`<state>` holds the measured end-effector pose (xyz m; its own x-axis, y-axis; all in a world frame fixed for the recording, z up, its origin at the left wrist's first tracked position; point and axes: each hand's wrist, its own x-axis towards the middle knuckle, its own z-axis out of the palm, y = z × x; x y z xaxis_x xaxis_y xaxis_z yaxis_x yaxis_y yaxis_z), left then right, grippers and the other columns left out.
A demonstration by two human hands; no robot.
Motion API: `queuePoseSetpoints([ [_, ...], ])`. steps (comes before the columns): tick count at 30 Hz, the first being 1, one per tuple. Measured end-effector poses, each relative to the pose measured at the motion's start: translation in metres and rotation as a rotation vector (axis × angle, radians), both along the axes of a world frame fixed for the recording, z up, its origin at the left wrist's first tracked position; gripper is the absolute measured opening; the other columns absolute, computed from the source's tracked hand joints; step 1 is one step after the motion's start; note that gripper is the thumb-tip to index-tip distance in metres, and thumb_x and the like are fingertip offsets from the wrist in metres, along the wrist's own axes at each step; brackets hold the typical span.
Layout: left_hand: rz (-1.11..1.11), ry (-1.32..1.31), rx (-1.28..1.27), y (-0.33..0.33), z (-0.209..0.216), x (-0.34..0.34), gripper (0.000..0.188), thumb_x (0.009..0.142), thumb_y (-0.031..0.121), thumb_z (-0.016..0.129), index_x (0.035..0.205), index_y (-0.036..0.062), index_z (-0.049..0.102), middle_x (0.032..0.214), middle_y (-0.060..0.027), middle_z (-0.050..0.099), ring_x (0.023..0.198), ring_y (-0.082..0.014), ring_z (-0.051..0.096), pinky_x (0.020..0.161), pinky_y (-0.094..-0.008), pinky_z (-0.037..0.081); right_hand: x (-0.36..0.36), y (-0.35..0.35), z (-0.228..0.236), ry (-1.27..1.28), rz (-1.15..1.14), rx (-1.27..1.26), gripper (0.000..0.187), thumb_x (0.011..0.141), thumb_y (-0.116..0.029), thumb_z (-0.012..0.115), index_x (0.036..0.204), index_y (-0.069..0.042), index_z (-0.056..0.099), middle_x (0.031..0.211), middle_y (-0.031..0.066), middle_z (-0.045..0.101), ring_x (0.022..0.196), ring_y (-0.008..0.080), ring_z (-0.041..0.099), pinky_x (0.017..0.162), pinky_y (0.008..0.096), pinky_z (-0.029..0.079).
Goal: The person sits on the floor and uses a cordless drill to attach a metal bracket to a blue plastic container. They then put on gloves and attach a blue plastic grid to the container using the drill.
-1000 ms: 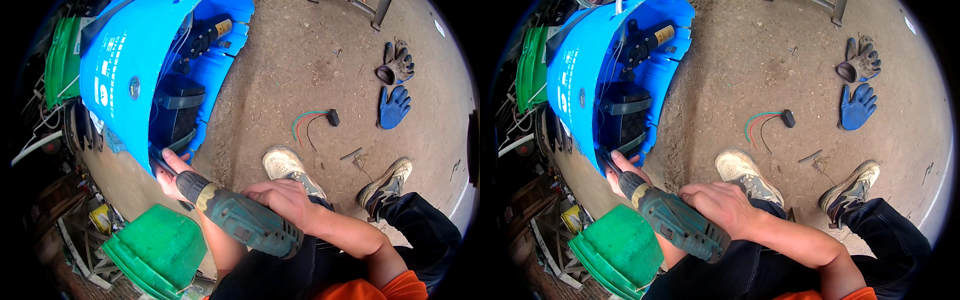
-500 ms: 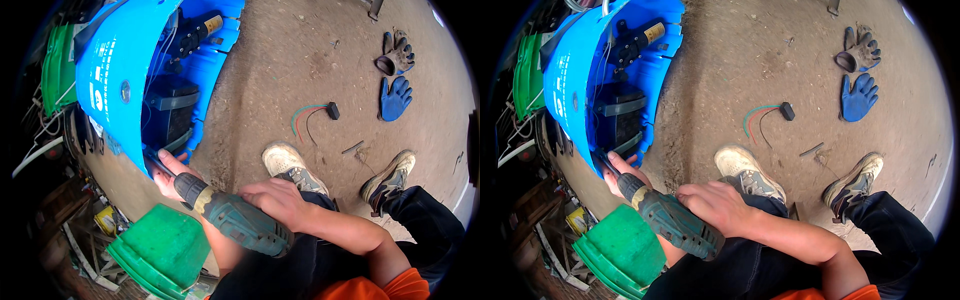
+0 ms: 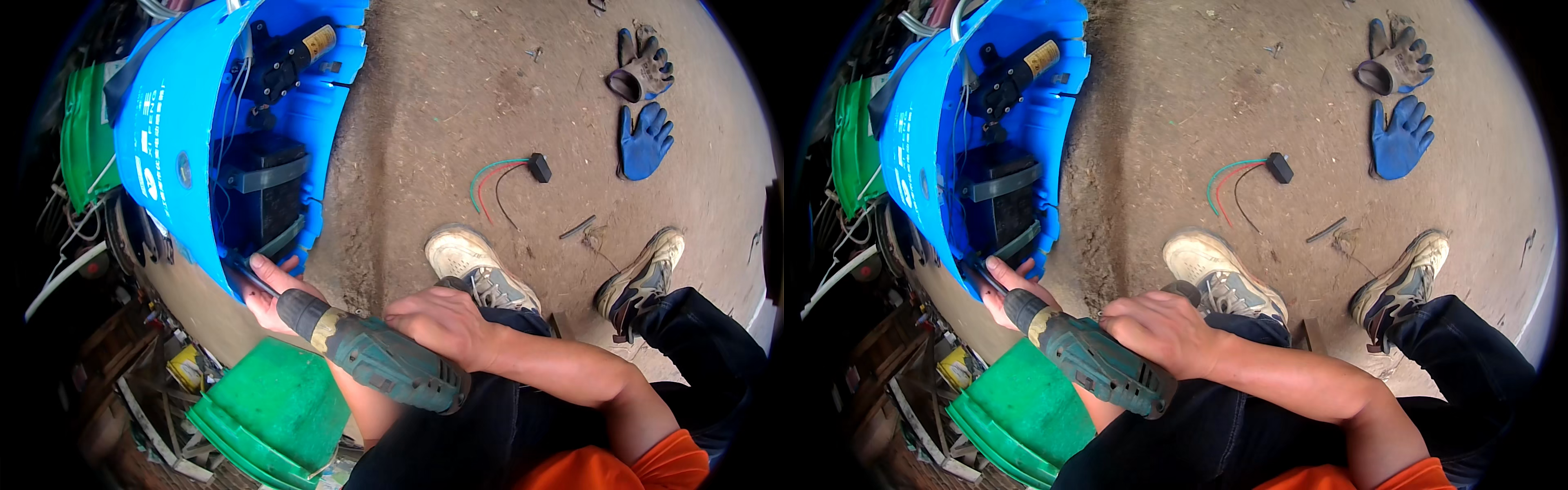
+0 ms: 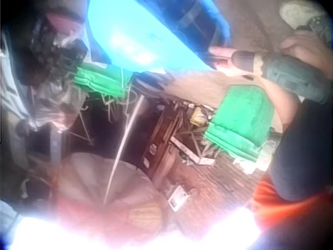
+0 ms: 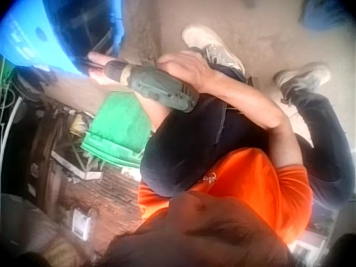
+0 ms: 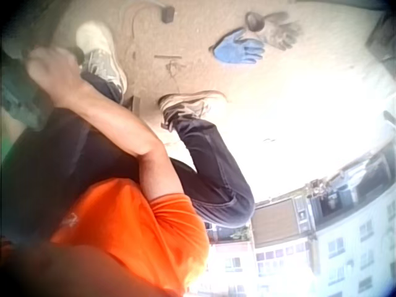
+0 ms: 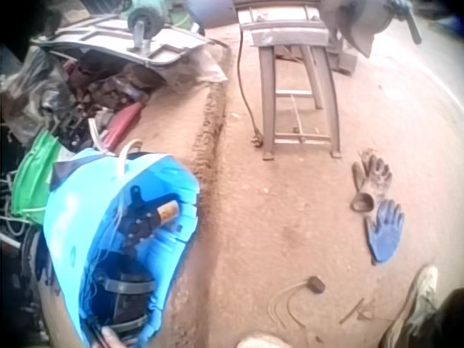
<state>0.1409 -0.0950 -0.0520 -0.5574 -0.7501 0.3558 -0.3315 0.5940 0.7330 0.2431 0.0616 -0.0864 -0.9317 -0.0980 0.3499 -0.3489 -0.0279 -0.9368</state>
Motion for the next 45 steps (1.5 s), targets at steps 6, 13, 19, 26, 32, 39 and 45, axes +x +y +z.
queuePoseSetpoints([
  [6,-0.040,-0.042,-0.009,-0.009,-0.001,0.002,0.067,0.094,0.041,0.069,0.145,0.0028,0.048,0.107,-0.0168,0.069,0.066,-0.0205,0.069,0.057,-0.0299,0.051,0.000,-0.002,-0.001,0.004,-0.018,0.016,0.024,0.083,-0.019,0.062,0.101,-0.004,0.057,0.098,0.0099,0.064,0.079,0.0269,0.067,0.065,0.0359,0.050],
  [13,-0.069,-0.007,-0.013,-0.001,0.002,0.000,0.063,0.096,0.037,0.067,0.147,0.0057,0.047,0.108,-0.0148,0.070,0.065,-0.0185,0.067,0.055,-0.0296,0.047,-0.004,-0.002,0.000,0.006,-0.012,-0.001,0.024,0.083,-0.019,0.062,0.101,-0.004,0.057,0.097,0.0099,0.063,0.078,0.0272,0.066,0.065,0.0364,0.050],
  [19,-0.029,-0.036,0.007,0.002,0.003,0.000,0.064,0.095,0.039,0.067,0.147,0.0061,0.047,0.101,-0.0136,0.071,0.067,-0.0177,0.067,0.056,-0.0296,0.047,-0.005,-0.002,0.000,0.007,-0.016,0.002,0.024,0.082,-0.018,0.063,0.100,-0.004,0.056,0.097,0.0096,0.063,0.078,0.0273,0.066,0.066,0.0367,0.051],
  [26,-0.032,-0.027,0.013,0.003,0.004,0.000,0.066,0.095,0.040,0.068,0.147,0.0066,0.046,0.096,-0.0128,0.071,0.068,-0.0171,0.068,0.060,-0.0301,0.049,-0.007,0.000,0.001,0.004,-0.019,0.017,0.024,0.082,-0.018,0.063,0.101,-0.004,0.057,0.097,0.0090,0.063,0.078,0.0267,0.066,0.066,0.0360,0.051],
  [32,-0.022,-0.009,0.019,0.000,0.001,-0.001,0.069,0.095,0.042,0.067,0.149,0.0068,0.044,0.100,-0.0136,0.071,0.069,-0.0181,0.069,0.060,-0.0297,0.050,-0.010,0.001,-0.001,0.000,-0.011,0.002,0.021,0.082,-0.016,0.066,0.099,-0.003,0.063,0.100,0.0102,0.069,0.077,0.0263,0.069,0.064,0.0342,0.052],
  [39,-0.047,0.006,-0.023,0.002,0.002,-0.001,0.063,0.093,0.035,0.071,0.141,0.0019,0.050,0.105,-0.0178,0.069,0.070,-0.0213,0.069,0.056,-0.0293,0.052,-0.015,0.006,0.001,0.014,-0.003,0.054,0.021,0.082,-0.017,0.065,0.098,-0.003,0.063,0.102,0.0096,0.069,0.080,0.0246,0.070,0.065,0.0345,0.052],
  [45,-0.224,0.038,-0.015,-0.012,-0.016,0.011,0.065,0.096,0.023,0.067,0.150,0.0041,0.036,0.119,-0.0211,0.066,0.075,-0.0220,0.071,0.062,-0.0306,0.054,-0.007,0.055,0.005,-0.064,0.005,-0.040,0.024,0.082,-0.019,0.066,0.098,-0.003,0.059,0.105,0.0118,0.067,0.083,0.0300,0.069,0.069,0.0369,0.053],
])
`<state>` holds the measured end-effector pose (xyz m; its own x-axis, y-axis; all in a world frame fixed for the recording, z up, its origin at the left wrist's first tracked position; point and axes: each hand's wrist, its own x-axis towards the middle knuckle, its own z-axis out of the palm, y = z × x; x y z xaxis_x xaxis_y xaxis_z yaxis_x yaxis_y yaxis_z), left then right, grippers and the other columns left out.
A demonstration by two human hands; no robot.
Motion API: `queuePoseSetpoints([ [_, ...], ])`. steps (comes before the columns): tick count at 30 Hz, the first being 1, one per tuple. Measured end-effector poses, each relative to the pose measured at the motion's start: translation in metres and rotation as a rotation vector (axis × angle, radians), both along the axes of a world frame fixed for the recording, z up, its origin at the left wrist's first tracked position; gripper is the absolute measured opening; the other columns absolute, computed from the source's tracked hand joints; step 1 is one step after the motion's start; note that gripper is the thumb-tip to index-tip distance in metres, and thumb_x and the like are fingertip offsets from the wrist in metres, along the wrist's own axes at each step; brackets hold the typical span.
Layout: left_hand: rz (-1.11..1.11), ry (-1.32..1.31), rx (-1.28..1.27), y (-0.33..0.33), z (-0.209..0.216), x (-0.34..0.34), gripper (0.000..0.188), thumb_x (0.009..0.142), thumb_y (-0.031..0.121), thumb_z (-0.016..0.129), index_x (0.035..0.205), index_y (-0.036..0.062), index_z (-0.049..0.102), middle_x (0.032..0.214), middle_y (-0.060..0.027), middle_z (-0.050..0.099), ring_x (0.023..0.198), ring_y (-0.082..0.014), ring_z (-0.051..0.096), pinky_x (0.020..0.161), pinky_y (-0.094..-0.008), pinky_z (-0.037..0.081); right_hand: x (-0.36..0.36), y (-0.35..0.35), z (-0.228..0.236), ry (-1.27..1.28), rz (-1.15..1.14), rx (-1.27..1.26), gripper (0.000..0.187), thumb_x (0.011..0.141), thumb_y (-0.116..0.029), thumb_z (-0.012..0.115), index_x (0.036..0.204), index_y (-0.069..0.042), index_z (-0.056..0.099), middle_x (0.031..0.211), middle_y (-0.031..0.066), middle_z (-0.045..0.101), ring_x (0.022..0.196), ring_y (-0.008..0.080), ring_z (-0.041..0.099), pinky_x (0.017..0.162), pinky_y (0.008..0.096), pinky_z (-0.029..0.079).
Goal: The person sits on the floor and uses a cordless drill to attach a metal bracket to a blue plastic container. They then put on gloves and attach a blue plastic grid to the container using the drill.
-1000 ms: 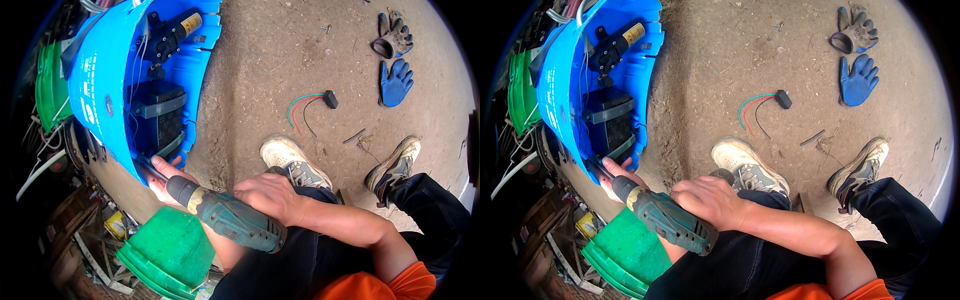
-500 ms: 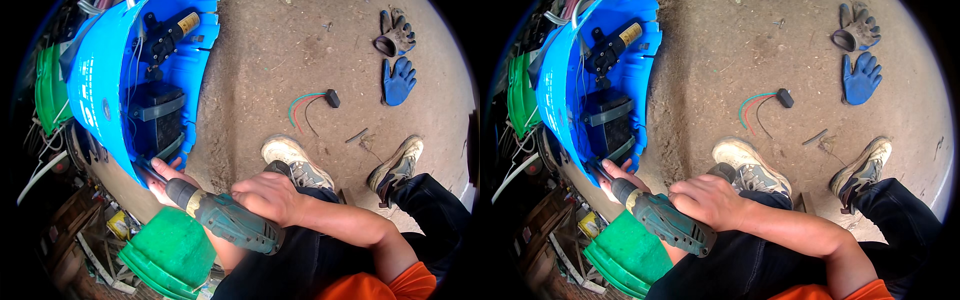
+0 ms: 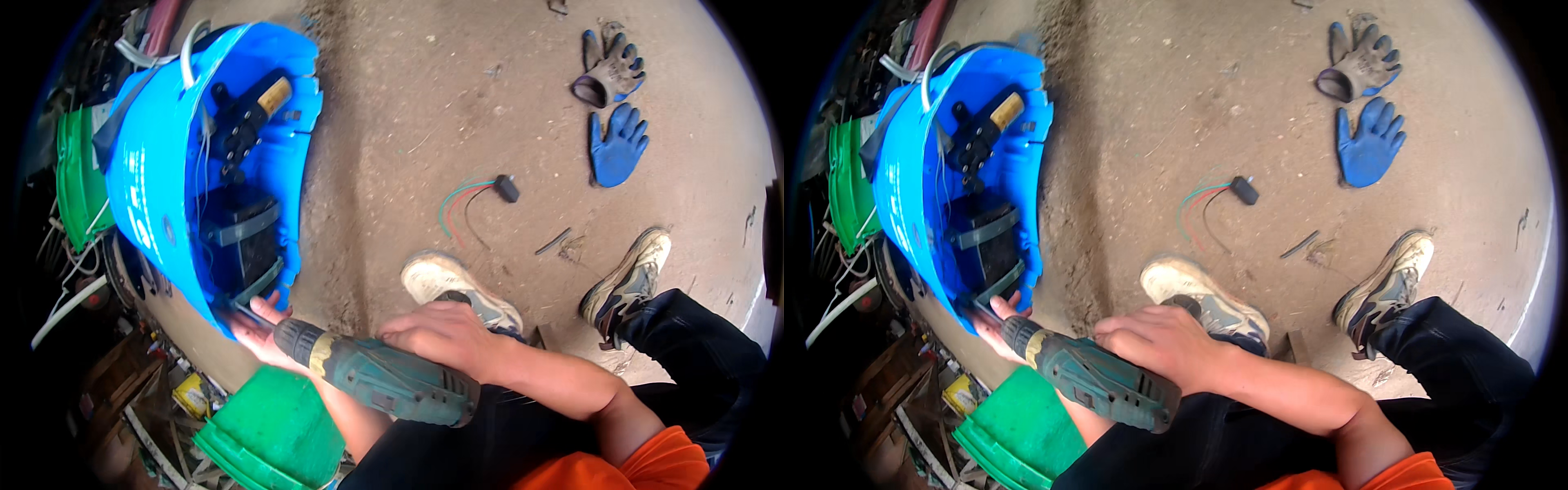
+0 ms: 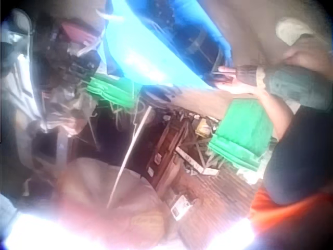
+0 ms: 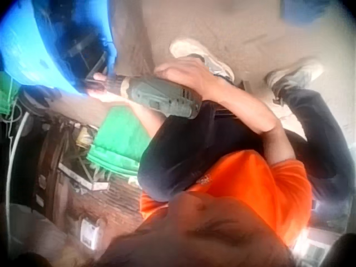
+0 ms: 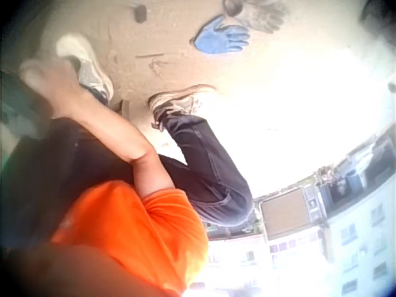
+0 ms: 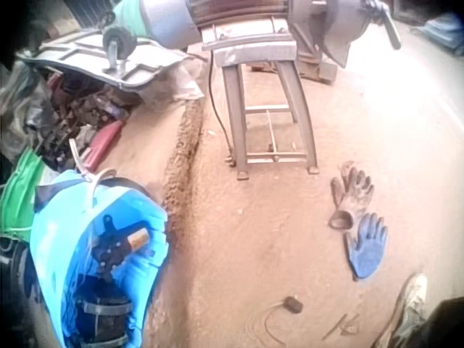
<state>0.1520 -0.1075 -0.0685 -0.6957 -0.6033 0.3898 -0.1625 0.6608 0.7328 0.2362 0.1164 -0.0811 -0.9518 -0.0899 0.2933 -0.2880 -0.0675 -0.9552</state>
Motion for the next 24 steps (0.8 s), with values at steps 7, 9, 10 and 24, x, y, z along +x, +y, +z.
queuePoseSetpoints([
  [7,-0.479,-0.253,-0.182,0.063,0.028,0.044,0.045,0.098,0.003,0.057,0.141,-0.0016,0.048,0.126,-0.0169,0.065,0.088,-0.0195,0.066,0.064,-0.0286,0.051,-0.003,0.115,-0.013,-0.282,-0.359,0.334,0.037,0.077,-0.012,0.077,0.111,-0.003,0.064,0.105,0.0134,0.069,0.099,0.0238,0.068,0.082,0.0332,0.054],
  [9,-0.757,-0.415,-0.314,0.116,0.049,0.026,0.036,0.095,0.003,0.060,0.131,-0.0041,0.057,0.117,-0.0180,0.070,0.086,-0.0219,0.068,0.063,-0.0312,0.052,0.018,0.143,-0.039,-0.670,-0.522,-0.524,0.043,0.078,-0.008,0.073,0.119,-0.003,0.063,0.109,0.0106,0.069,0.099,0.0210,0.066,0.083,0.0329,0.053],
  [10,-0.971,-0.451,-0.401,0.136,0.052,0.011,0.030,0.095,0.004,0.062,0.124,-0.0026,0.063,0.108,-0.0161,0.071,0.081,-0.0198,0.068,0.065,-0.0288,0.052,0.017,0.161,-0.042,-0.651,-0.613,-0.540,0.049,0.074,-0.009,0.072,0.122,-0.002,0.062,0.109,0.0114,0.067,0.094,0.0215,0.065,0.081,0.0339,0.053],
  [24,-1.261,-0.687,-0.414,0.288,-0.135,-0.174,0.016,0.087,0.014,0.072,0.099,0.0040,0.074,0.100,-0.0160,0.070,0.088,-0.0309,0.070,0.080,-0.0375,0.055,0.054,0.247,-0.063,-0.589,-0.965,-0.623,0.060,0.071,-0.008,0.069,0.129,0.001,0.057,0.106,0.0155,0.067,0.079,0.0199,0.067,0.075,0.0306,0.055],
])
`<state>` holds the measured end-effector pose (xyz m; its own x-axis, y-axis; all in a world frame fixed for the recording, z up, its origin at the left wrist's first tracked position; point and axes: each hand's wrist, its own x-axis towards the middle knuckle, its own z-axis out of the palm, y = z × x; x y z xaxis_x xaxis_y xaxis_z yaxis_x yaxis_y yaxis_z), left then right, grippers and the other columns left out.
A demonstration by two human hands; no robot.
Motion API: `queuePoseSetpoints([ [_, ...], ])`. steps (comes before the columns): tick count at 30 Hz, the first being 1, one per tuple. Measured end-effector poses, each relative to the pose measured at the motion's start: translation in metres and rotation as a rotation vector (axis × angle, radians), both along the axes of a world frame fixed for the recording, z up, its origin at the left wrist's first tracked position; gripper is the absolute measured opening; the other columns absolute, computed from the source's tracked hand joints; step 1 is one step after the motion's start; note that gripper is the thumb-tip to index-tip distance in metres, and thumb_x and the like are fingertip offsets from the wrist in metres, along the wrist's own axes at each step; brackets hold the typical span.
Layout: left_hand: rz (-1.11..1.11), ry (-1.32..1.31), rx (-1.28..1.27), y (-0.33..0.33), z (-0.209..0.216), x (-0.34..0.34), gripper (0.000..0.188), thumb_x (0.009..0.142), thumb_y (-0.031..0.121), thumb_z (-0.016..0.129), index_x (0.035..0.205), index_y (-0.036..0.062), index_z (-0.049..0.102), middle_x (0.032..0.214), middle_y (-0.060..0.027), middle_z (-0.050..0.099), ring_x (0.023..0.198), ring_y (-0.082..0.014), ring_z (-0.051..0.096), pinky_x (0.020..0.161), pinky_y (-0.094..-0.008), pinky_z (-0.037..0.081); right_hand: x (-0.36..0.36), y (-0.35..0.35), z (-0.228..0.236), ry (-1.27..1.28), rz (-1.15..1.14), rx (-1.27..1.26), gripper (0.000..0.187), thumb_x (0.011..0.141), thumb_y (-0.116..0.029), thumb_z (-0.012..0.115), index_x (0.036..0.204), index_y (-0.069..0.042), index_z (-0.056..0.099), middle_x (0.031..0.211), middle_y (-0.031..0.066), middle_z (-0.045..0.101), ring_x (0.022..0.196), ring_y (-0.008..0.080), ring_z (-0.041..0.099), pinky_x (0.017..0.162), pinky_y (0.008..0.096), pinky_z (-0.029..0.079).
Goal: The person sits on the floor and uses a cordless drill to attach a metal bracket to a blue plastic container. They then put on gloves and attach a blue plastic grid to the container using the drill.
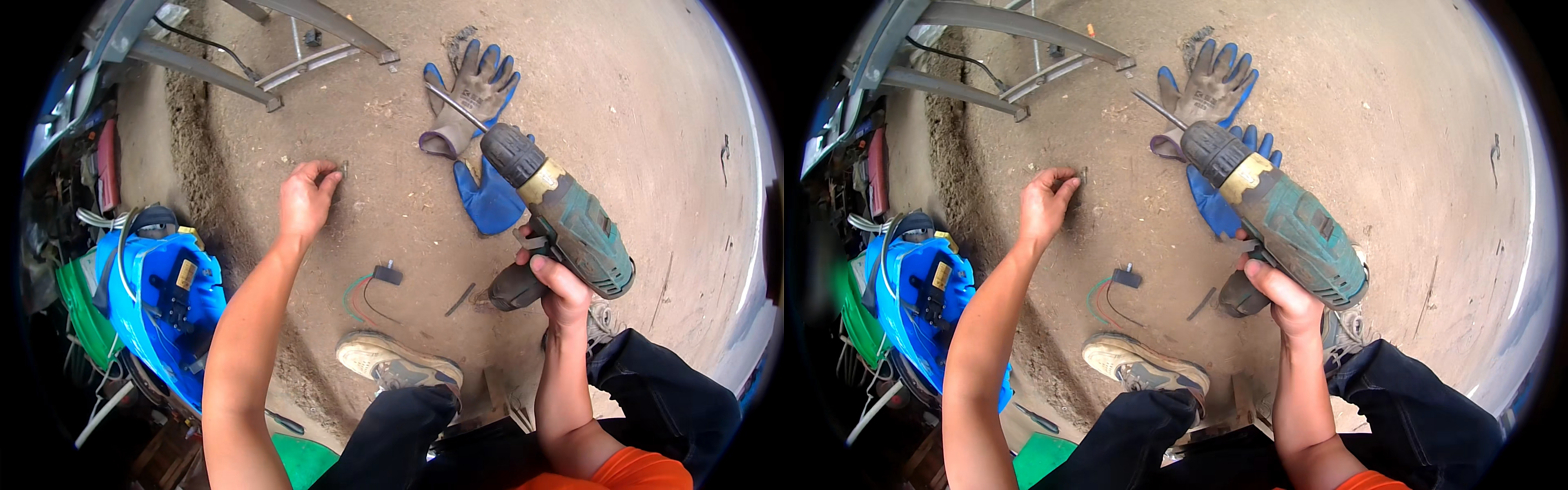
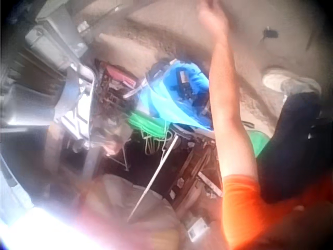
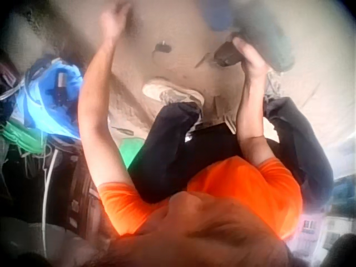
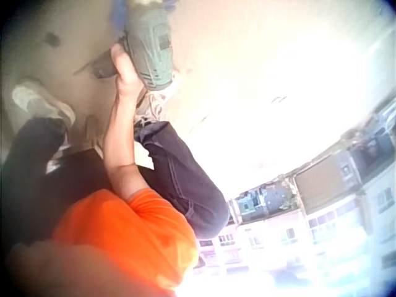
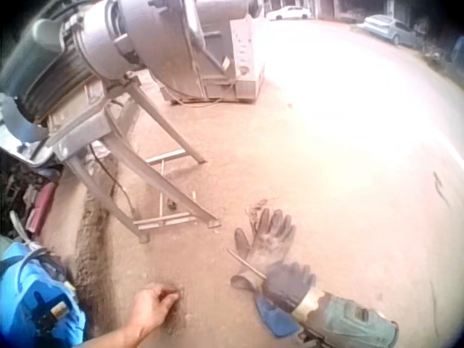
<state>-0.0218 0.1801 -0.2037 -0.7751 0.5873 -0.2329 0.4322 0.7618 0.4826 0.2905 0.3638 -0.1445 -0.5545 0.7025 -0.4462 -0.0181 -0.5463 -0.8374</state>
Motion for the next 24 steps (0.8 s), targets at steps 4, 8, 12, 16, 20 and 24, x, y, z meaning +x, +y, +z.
queuePoseSetpoints([
  [4,-0.085,0.074,-0.066,0.008,-0.010,0.004,0.015,0.088,0.018,0.072,0.094,0.0048,0.073,0.096,-0.0138,0.068,0.088,-0.0324,0.067,0.079,-0.0398,0.054,0.007,0.003,-0.002,-0.019,0.026,-0.022,0.058,0.071,-0.009,0.071,0.127,0.002,0.059,0.106,0.0150,0.069,0.081,0.0192,0.067,0.075,0.0302,0.054],
  [8,-0.206,0.252,-0.166,0.016,-0.006,0.013,0.013,0.089,0.014,0.070,0.094,0.0010,0.069,0.092,-0.0155,0.066,0.083,-0.0326,0.066,0.076,-0.0388,0.052,0.006,0.001,0.002,0.004,0.066,-0.023,0.058,0.071,-0.009,0.072,0.127,0.002,0.059,0.107,0.0149,0.069,0.082,0.0193,0.067,0.076,0.0302,0.054],
  [12,-0.185,0.200,-0.093,0.008,-0.019,0.009,0.012,0.091,0.014,0.067,0.096,0.0023,0.067,0.097,-0.0179,0.064,0.087,-0.0368,0.064,0.078,-0.0426,0.052,0.001,-0.007,0.013,-0.031,0.104,-0.087,0.061,0.069,-0.008,0.072,0.128,0.003,0.058,0.108,0.0163,0.069,0.083,0.0205,0.068,0.076,0.0307,0.055],
  [16,-0.170,0.105,-0.055,0.002,-0.027,-0.003,0.011,0.092,0.013,0.065,0.098,0.0042,0.065,0.100,-0.0195,0.063,0.091,-0.0400,0.062,0.081,-0.0456,0.051,0.005,-0.014,0.011,-0.073,0.171,-0.128,0.064,0.068,-0.008,0.074,0.128,0.003,0.057,0.107,0.0168,0.069,0.086,0.0217,0.069,0.076,0.0310,0.056],
  [20,-0.244,0.258,-0.101,0.000,-0.019,0.001,0.013,0.091,0.009,0.064,0.101,0.0011,0.059,0.097,-0.0213,0.062,0.090,-0.0403,0.061,0.080,-0.0464,0.050,0.005,-0.023,0.001,-0.040,0.270,-0.125,0.061,0.069,-0.006,0.075,0.128,0.002,0.058,0.107,0.0160,0.069,0.090,0.0215,0.068,0.078,0.0319,0.056],
  [24,-0.171,0.072,-0.061,-0.025,0.036,0.001,0.011,0.096,0.009,0.060,0.098,-0.0008,0.055,0.086,-0.0161,0.062,0.078,-0.0294,0.063,0.072,-0.0390,0.051,0.008,-0.027,-0.009,-0.043,0.520,-0.056,0.062,0.069,-0.004,0.078,0.127,-0.002,0.058,0.109,0.0108,0.068,0.096,0.0192,0.065,0.083,0.0324,0.054],
])
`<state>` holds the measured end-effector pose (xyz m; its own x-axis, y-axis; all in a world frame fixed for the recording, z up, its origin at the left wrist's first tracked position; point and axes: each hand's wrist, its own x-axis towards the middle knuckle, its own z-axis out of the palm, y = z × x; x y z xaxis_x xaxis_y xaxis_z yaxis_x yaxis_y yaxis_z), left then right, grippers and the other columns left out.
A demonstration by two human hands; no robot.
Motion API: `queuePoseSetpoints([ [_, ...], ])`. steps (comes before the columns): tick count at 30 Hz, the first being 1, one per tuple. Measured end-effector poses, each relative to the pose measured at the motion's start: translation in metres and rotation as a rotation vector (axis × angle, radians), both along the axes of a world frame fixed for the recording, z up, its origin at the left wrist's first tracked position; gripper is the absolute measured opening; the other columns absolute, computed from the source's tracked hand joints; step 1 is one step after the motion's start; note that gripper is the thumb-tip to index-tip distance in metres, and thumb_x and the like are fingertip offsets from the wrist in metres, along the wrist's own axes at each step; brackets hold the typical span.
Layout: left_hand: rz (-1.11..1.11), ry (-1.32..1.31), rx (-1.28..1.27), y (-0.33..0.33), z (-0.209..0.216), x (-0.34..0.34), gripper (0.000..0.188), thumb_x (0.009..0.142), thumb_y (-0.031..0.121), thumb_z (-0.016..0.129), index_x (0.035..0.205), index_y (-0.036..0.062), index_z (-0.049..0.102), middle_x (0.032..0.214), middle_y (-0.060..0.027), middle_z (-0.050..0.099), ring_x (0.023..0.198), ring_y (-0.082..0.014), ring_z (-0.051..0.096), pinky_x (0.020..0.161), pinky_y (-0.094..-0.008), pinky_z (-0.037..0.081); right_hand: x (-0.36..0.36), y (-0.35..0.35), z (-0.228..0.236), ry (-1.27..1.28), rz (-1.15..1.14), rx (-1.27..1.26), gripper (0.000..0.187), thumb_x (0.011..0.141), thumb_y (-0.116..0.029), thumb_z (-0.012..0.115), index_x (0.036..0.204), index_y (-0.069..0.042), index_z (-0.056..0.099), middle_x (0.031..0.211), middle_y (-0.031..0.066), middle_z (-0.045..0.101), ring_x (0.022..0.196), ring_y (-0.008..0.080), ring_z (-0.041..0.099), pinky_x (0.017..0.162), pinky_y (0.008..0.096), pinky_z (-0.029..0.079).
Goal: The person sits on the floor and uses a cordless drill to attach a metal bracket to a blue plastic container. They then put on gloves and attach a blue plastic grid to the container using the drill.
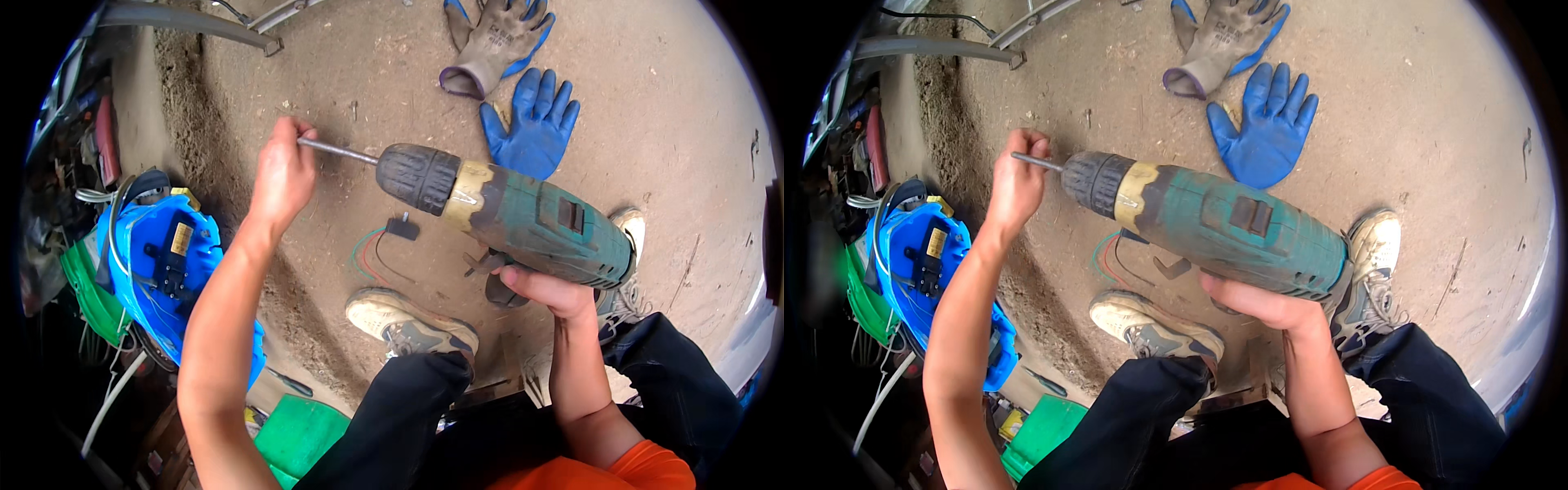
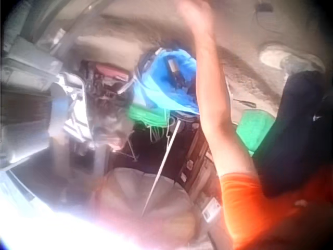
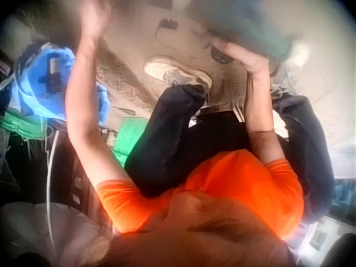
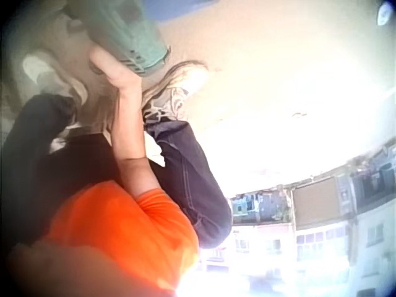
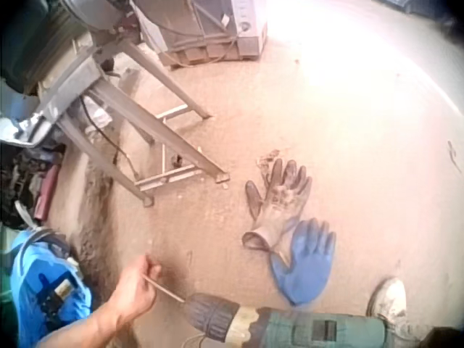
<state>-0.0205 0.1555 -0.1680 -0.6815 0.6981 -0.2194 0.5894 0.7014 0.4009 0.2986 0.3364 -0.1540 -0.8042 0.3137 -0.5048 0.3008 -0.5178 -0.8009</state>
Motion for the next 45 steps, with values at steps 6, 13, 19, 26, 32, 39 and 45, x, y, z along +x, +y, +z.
queuePoseSetpoints([
  [6,0.806,-0.810,0.203,-0.103,0.140,0.101,0.006,0.097,0.006,0.061,0.101,0.0046,0.056,0.084,-0.0043,0.061,0.072,-0.0122,0.059,0.067,-0.0251,0.051,-0.025,-0.025,-0.005,0.184,0.353,0.124,0.033,0.068,-0.016,0.080,0.093,-0.004,0.063,0.083,0.0057,0.061,0.074,0.0170,0.059,0.068,0.0321,0.049],
  [13,1.407,-1.069,1.186,-0.221,0.148,0.196,0.020,0.098,0.021,0.064,0.109,0.0040,0.062,0.092,-0.0046,0.055,0.074,-0.0103,0.050,0.062,-0.0216,0.045,-0.033,-0.088,-0.012,0.438,0.503,-0.335,0.040,0.067,-0.018,0.081,0.094,-0.003,0.056,0.074,0.0070,0.057,0.067,0.0197,0.052,0.064,0.0338,0.046],
  [19,1.432,-1.030,1.320,-0.234,0.127,0.198,0.022,0.097,0.028,0.064,0.105,0.0078,0.066,0.092,-0.0013,0.059,0.076,-0.0095,0.059,0.071,-0.0217,0.054,-0.040,-0.117,-0.013,0.409,0.520,-0.387,0.039,0.067,-0.019,0.081,0.091,-0.004,0.054,0.075,0.0093,0.059,0.067,0.0262,0.054,0.066,0.0369,0.047],
  [26,1.563,-1.178,1.428,-0.256,0.123,0.193,0.020,0.096,0.022,0.065,0.109,0.0067,0.066,0.106,-0.0031,0.064,0.088,-0.0121,0.067,0.080,-0.0229,0.059,-0.054,-0.132,-0.015,0.348,0.536,-0.365,0.039,0.066,-0.021,0.080,0.094,-0.007,0.057,0.077,0.0115,0.063,0.073,0.0329,0.061,0.067,0.0409,0.047],
  [32,1.612,-1.003,1.153,-0.284,0.129,0.186,0.019,0.094,0.024,0.070,0.106,0.0097,0.070,0.103,-0.0011,0.071,0.083,-0.0121,0.067,0.081,-0.0263,0.058,-0.063,-0.149,-0.012,0.335,0.603,-0.362,0.040,0.069,-0.027,0.079,0.091,-0.007,0.053,0.078,0.0131,0.062,0.077,0.0387,0.062,0.064,0.0441,0.046],
  [39,1.919,-1.158,1.265,-0.285,0.127,0.165,0.026,0.096,0.035,0.066,0.106,0.0119,0.071,0.101,0.0022,0.074,0.085,-0.0164,0.068,0.089,-0.0440,0.055,-0.071,-0.161,-0.004,0.363,0.588,-0.277,0.037,0.071,-0.024,0.079,0.090,-0.007,0.053,0.077,0.0100,0.058,0.072,0.0316,0.062,0.062,0.0413,0.046],
  [45,1.824,-1.063,1.018,-0.267,0.139,0.132,0.025,0.099,0.032,0.062,0.110,0.0116,0.070,0.105,-0.0016,0.074,0.099,-0.0171,0.069,0.094,-0.0387,0.054,-0.064,-0.193,0.020,0.091,0.471,-0.532,0.038,0.077,-0.029,0.077,0.094,-0.008,0.049,0.083,0.0165,0.063,0.081,0.0405,0.064,0.067,0.0458,0.049],
])
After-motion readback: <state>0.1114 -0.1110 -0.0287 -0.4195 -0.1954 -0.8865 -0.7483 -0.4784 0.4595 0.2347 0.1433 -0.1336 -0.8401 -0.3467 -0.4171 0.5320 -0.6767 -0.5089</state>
